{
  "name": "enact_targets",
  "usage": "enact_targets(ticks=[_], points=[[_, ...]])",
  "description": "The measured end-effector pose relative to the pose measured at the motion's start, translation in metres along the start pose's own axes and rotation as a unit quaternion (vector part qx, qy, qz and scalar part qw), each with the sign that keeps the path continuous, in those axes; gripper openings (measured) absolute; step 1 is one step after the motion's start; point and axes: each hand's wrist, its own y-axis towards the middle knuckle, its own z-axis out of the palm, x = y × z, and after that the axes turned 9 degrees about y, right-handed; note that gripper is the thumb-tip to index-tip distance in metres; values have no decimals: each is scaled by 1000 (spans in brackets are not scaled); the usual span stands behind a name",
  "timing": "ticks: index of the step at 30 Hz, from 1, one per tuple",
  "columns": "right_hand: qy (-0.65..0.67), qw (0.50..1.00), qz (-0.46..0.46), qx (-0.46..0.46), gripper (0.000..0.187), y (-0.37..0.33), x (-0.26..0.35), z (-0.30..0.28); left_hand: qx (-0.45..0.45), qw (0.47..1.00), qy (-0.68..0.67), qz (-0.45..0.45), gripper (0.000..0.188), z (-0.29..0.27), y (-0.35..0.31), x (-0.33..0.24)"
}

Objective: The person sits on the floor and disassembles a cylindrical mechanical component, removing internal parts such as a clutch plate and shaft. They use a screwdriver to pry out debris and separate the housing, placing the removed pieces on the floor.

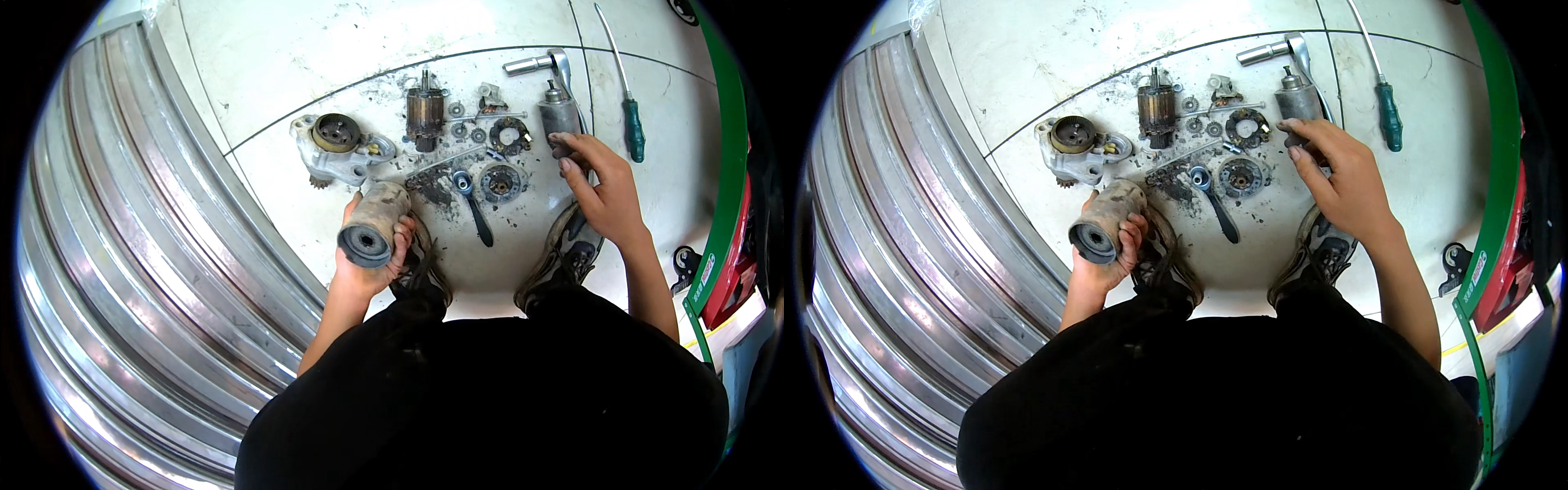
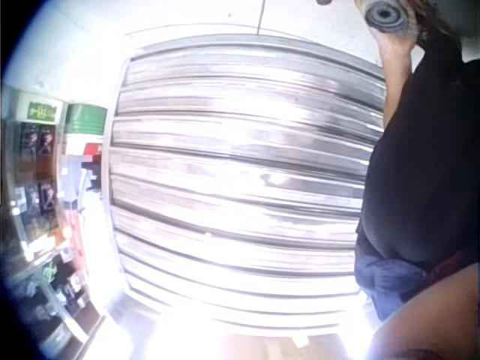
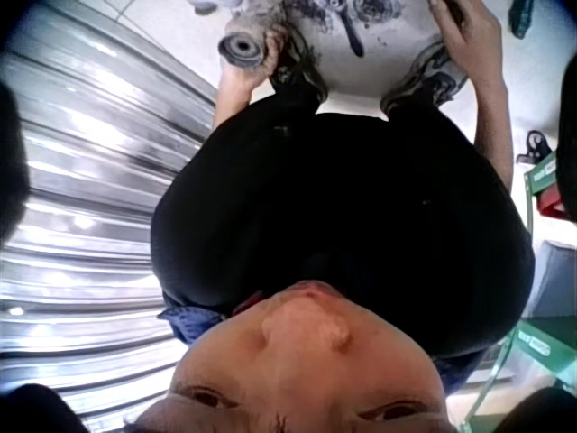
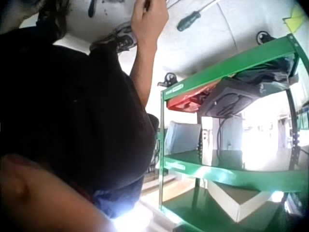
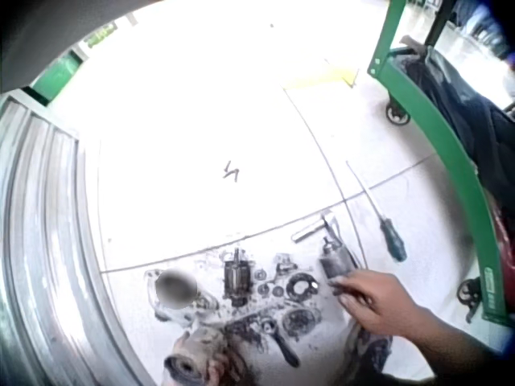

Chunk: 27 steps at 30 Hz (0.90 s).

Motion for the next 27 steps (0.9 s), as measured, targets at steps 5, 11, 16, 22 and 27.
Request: enact_targets(ticks=[5, 11, 16, 22, 27], points=[[0, 1000, -9, 14, 27, -1, -2, 4, 19, 999, -36, 28, 73, 6, -15, 1], [-9, 1000, -3, 3, 26, 2, -4, 2, -1, 994, -20, 111, 73, -4, -43, -4], [-11, 1000, 9, 4, 25, 2, -6, 3, -30, 981, -72, 177, 65, -19, -48, -28], [-7, 1000, 10, 5, 23, 2, -3, 6, -95, 963, 49, 247, 63, -44, -52, -46], [-16, 1000, 21, -5, 23, 2, -3, 7, -353, 653, 470, 478, 80, -17, -63, -1]])
